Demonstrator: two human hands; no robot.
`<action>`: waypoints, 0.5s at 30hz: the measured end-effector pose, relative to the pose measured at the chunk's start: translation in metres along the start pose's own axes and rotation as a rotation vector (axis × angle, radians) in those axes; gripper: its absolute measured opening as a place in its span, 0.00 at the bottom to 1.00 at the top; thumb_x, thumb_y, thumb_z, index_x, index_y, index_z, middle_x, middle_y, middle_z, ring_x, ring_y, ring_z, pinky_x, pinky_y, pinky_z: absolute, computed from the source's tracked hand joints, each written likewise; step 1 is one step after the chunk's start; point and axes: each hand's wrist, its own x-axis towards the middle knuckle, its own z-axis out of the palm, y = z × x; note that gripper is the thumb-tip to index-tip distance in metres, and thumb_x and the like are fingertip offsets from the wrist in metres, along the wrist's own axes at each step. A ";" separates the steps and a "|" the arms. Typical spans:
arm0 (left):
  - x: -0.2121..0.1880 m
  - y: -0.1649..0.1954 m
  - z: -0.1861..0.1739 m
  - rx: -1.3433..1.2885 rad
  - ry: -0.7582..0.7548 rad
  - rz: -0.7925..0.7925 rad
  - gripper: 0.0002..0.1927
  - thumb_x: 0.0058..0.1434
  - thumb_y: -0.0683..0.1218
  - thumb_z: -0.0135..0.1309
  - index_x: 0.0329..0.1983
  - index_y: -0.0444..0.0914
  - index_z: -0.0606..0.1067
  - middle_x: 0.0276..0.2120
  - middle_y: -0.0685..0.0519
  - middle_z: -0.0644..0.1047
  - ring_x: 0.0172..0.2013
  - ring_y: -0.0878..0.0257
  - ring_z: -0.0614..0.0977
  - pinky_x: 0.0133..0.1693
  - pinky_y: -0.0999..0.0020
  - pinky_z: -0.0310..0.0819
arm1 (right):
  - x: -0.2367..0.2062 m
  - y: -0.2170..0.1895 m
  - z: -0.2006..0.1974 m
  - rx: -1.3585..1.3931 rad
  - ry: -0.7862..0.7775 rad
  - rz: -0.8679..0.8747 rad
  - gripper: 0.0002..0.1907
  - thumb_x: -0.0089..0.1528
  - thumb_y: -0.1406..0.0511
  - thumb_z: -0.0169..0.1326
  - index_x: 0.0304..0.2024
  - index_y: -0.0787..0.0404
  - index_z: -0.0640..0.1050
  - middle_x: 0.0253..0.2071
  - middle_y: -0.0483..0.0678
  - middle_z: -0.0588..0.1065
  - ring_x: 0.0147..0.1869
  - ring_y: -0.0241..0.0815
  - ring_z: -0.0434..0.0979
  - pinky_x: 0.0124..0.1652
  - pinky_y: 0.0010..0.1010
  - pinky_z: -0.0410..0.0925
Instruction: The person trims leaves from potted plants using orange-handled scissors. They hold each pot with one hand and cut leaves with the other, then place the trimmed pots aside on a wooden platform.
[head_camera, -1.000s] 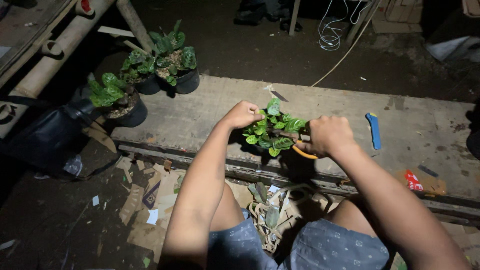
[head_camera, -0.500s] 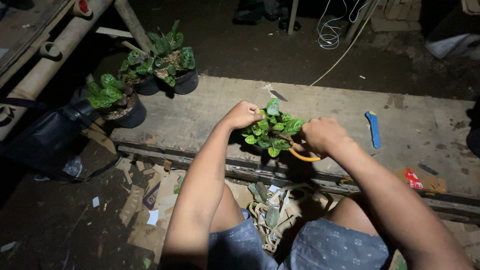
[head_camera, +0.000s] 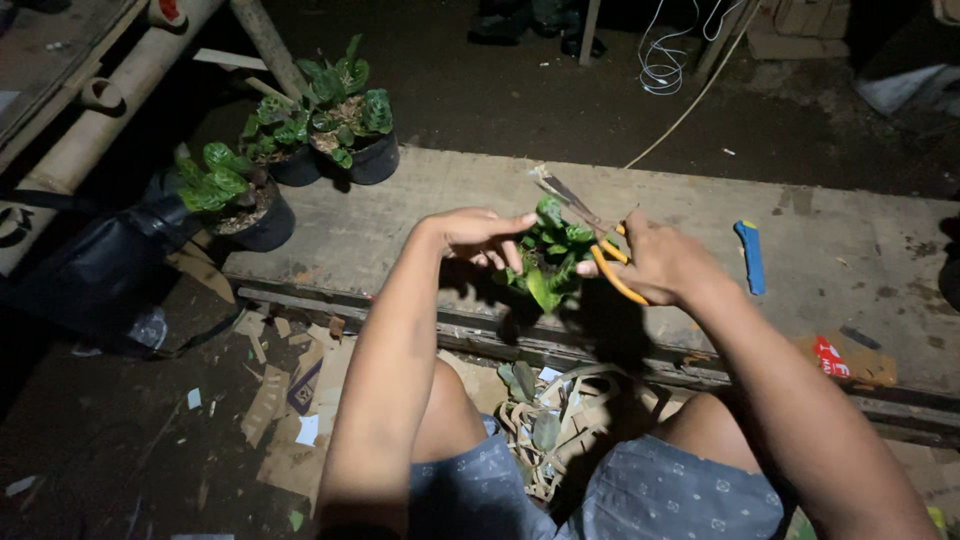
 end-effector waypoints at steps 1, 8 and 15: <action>0.003 -0.001 0.000 0.073 0.023 -0.049 0.40 0.62 0.74 0.50 0.34 0.32 0.85 0.28 0.53 0.85 0.26 0.71 0.78 0.25 0.74 0.69 | 0.001 -0.001 0.001 0.017 0.015 0.014 0.52 0.54 0.29 0.48 0.52 0.70 0.68 0.40 0.71 0.78 0.49 0.70 0.79 0.49 0.57 0.70; 0.040 -0.036 -0.007 0.510 0.794 0.168 0.17 0.65 0.56 0.56 0.40 0.37 0.81 0.35 0.45 0.83 0.38 0.51 0.83 0.42 0.54 0.75 | 0.001 -0.011 -0.003 0.145 0.132 0.033 0.51 0.54 0.30 0.48 0.51 0.70 0.66 0.36 0.72 0.78 0.44 0.71 0.80 0.44 0.56 0.72; 0.058 -0.054 0.002 0.591 0.638 0.098 0.15 0.63 0.52 0.55 0.47 0.42 0.83 0.45 0.41 0.82 0.47 0.45 0.82 0.51 0.51 0.75 | 0.000 -0.015 -0.005 0.162 0.155 0.014 0.50 0.55 0.30 0.49 0.51 0.69 0.67 0.36 0.70 0.77 0.43 0.69 0.80 0.43 0.55 0.72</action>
